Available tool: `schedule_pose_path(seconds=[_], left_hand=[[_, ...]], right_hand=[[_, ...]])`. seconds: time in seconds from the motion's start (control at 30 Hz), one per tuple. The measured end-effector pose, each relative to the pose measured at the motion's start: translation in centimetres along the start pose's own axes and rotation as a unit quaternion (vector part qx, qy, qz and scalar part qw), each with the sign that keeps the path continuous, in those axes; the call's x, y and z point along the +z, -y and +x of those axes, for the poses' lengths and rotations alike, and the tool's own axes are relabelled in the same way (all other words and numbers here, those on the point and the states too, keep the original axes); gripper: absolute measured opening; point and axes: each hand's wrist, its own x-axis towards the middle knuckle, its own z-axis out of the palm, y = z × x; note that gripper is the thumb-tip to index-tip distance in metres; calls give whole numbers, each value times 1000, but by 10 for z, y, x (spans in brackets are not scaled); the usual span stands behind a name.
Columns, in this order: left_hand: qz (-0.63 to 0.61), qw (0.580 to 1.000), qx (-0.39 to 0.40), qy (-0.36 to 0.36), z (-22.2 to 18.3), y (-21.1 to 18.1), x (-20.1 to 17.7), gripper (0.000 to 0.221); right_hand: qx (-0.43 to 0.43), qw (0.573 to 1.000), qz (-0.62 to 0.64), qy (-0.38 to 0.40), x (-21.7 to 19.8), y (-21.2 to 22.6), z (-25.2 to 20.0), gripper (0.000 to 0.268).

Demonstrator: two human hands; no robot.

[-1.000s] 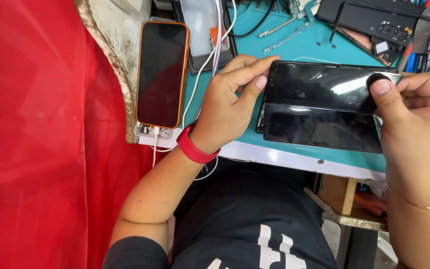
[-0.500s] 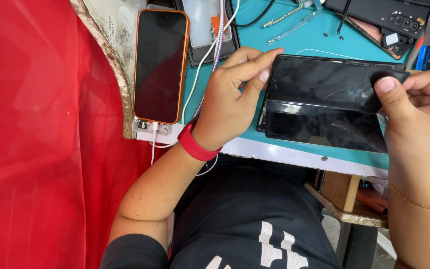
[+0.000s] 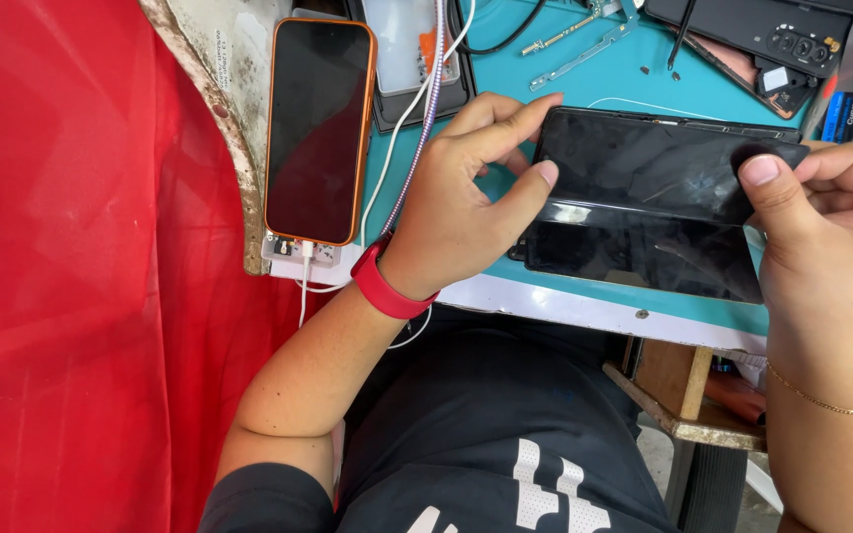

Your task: Preparing the frame of a foldable smartphone for a screen replacement by removing old adhesive and inspecting the hinge.

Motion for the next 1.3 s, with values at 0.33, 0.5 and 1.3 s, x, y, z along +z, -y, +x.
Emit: schedule_pose_path(seconds=[0.33,0.5,1.3], left_hand=[[-11,1000,-6,4,0,7,0,40],[-10,1000,1,4,1,6,-1,39],[-5,1000,9,-9,1,4,0,34]], right_hand=[[-4,1000,3,3,-1,0,-1,32],[1,1000,4,-2,-1,-1,-1,32],[-65,998,11,-5,-2,-2,-2,33]])
